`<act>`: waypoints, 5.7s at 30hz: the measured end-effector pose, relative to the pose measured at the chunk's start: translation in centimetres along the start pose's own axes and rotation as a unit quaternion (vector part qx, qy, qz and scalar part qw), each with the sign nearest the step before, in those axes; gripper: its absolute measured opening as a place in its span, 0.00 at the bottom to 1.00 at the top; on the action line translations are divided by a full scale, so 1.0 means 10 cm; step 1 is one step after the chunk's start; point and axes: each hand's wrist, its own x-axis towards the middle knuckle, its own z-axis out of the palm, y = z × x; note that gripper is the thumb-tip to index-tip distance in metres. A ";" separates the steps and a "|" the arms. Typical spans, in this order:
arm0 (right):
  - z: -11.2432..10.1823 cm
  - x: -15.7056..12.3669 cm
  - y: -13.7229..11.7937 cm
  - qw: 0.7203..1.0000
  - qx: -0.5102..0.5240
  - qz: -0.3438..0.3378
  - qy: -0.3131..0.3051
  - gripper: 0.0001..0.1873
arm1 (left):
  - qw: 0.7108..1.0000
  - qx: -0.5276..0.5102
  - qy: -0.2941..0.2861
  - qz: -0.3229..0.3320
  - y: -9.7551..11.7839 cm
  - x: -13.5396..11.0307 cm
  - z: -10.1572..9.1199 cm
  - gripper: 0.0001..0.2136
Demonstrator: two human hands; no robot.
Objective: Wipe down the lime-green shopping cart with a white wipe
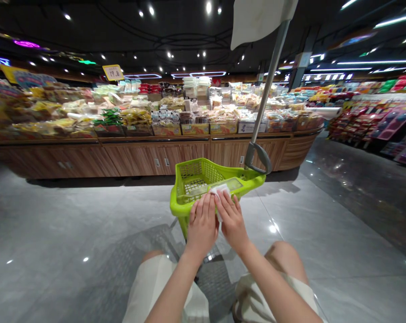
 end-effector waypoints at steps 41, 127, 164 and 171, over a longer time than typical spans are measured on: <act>0.00 -0.08 0.33 1.000 0.019 0.013 0.021 0.41 | 1.000 0.017 0.011 -0.004 0.03 0.01 0.06 0.26; 0.09 -0.09 0.25 0.988 0.041 0.110 0.103 0.37 | 0.998 -0.028 -0.003 -0.054 0.20 -0.03 0.02 0.30; -0.09 0.05 0.46 0.978 -0.023 0.182 0.097 0.40 | 0.997 -0.050 0.005 -0.055 0.13 -0.07 0.00 0.29; -0.16 0.13 0.19 0.998 0.058 -0.017 -0.004 0.34 | 0.998 -0.049 0.009 -0.048 0.10 -0.08 -0.01 0.29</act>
